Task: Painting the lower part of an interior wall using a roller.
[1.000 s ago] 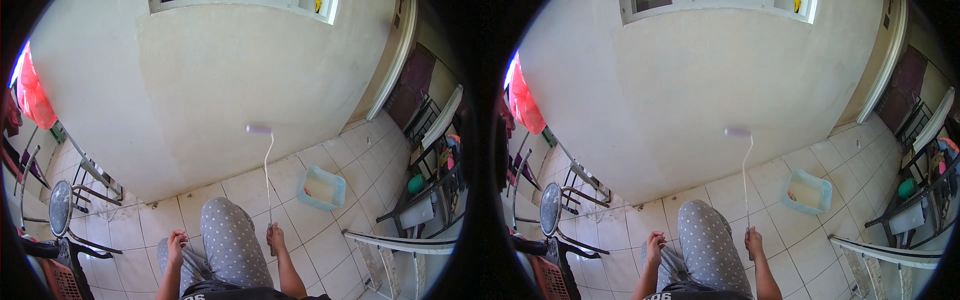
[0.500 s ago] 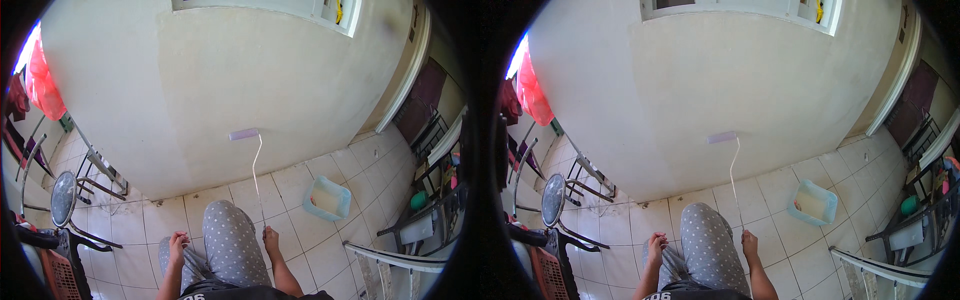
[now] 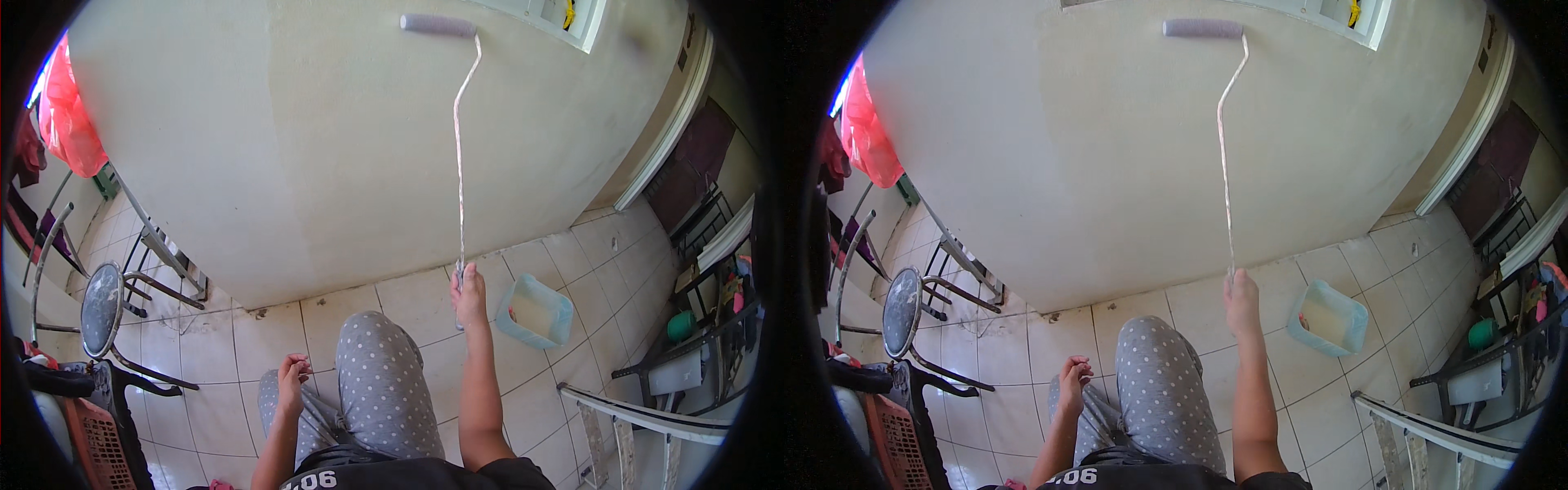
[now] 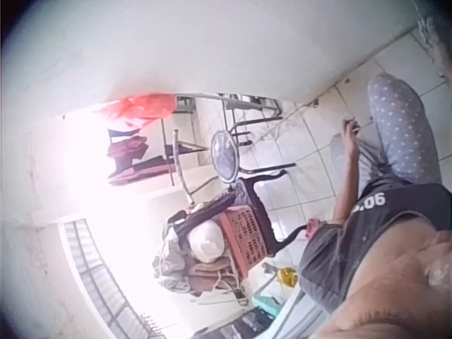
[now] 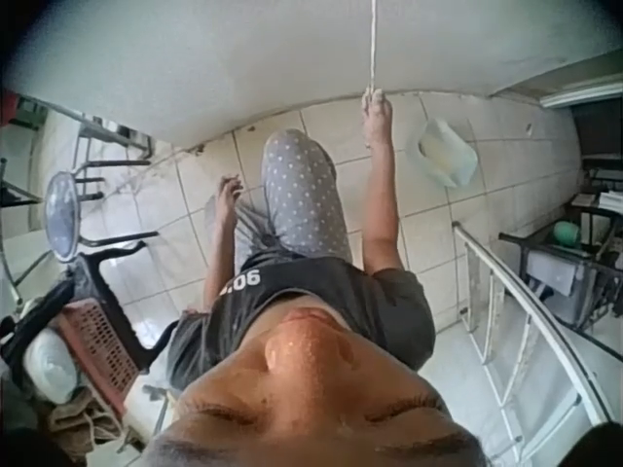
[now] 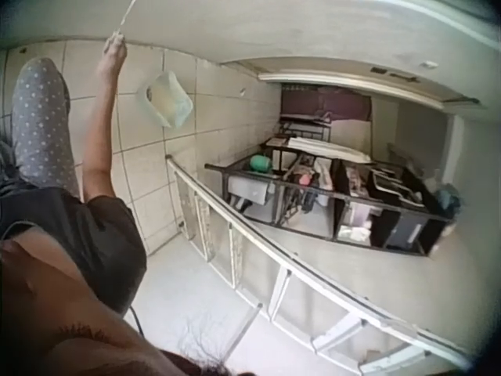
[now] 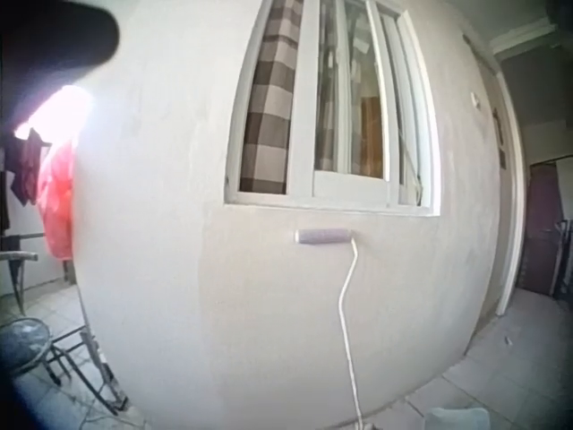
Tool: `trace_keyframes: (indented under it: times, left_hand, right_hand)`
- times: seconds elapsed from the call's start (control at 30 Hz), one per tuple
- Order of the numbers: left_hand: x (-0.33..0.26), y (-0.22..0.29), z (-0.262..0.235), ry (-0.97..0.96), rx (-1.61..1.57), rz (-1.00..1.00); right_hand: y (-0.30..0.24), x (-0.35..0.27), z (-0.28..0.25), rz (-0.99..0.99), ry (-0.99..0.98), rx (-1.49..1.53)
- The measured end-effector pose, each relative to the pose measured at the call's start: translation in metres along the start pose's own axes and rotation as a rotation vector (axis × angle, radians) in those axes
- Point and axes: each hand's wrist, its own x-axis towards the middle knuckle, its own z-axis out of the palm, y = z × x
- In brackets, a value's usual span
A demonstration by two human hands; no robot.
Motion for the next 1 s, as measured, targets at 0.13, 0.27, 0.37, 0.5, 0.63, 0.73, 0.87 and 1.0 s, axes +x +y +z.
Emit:
trace_keyframes:
  times: [0.13,0.27,0.37,0.5,0.63,0.73,0.87,1.0]
  left_hand:
    - [-0.004,-0.010,0.001,-0.046,-0.005,-0.009]
    - [-0.013,-0.019,-0.009,-0.012,-0.013,-0.042]
    - [-0.015,-0.021,-0.014,-0.007,0.001,-0.055]
    - [-0.016,-0.020,-0.022,0.009,0.006,-0.054]
    - [-0.018,-0.018,-0.026,0.013,-0.016,-0.060]
    - [-0.015,-0.017,-0.022,-0.005,0.009,-0.046]
    - [-0.010,-0.015,-0.014,-0.026,0.022,-0.041]
    - [-0.006,-0.012,-0.013,-0.044,-0.020,-0.021]
  right_hand:
    - [0.047,0.000,-0.018,-0.059,0.022,-0.107]
    - [0.146,-0.054,-0.045,0.115,0.024,-0.341]
    - [0.242,-0.095,-0.084,0.160,0.028,-0.467]
    - [0.287,-0.133,-0.097,0.323,0.007,-0.420]
    - [0.264,-0.128,-0.094,0.170,0.037,-0.632]
    - [0.223,-0.100,-0.090,0.022,0.049,-0.620]
    - [0.125,-0.043,-0.057,-0.185,0.096,-0.651]
    - [-0.005,-0.012,0.011,-0.266,0.009,-0.475]
